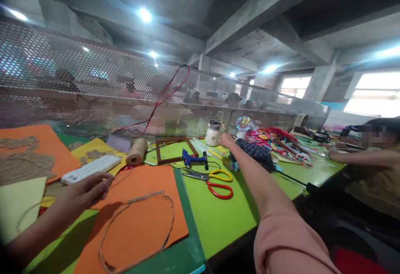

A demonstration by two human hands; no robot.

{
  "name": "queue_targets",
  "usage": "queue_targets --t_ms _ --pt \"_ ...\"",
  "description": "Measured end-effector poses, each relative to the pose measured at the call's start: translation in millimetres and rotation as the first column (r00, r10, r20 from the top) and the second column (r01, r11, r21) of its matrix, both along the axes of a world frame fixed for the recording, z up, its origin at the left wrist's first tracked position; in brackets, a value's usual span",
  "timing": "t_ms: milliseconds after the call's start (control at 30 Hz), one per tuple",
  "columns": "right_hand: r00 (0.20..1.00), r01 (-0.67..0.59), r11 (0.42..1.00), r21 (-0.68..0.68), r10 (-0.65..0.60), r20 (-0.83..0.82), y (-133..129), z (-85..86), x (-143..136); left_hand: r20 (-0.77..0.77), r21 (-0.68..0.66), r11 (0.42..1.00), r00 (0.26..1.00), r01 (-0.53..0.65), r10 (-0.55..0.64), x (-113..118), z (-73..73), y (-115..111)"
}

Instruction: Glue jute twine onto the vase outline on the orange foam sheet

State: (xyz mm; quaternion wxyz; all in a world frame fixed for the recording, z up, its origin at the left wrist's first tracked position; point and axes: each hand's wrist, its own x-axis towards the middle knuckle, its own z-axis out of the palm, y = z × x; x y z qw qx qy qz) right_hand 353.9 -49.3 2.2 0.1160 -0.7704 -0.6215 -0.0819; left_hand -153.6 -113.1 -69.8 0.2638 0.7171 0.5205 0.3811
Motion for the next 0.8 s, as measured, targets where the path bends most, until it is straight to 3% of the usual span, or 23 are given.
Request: queue_targets --t_ms 233,467,667,800 --pt "0.989 -0.133 0.981 -0.140 0.139 0.039 15 -39.4 -55 0.004 0.038 0.994 0.994 -0.106 0.106 -5 16.9 -8" --pt "0.945 -0.294 0.916 -0.273 0.322 0.063 13 -49.2 -115 0.070 -0.044 0.992 0.991 0.114 -0.111 -3 2.3 -2" --pt "0.942 -0.305 0.922 -0.239 0.329 0.067 -1 -67.1 -130 0.084 -0.030 0.992 0.990 0.119 -0.116 -2 4.0 -4" --pt "0.937 -0.349 0.927 -0.135 0.347 -0.037 -8 -61.3 -125 0.172 -0.072 0.995 0.984 0.069 -0.056 -1 8.8 -7"
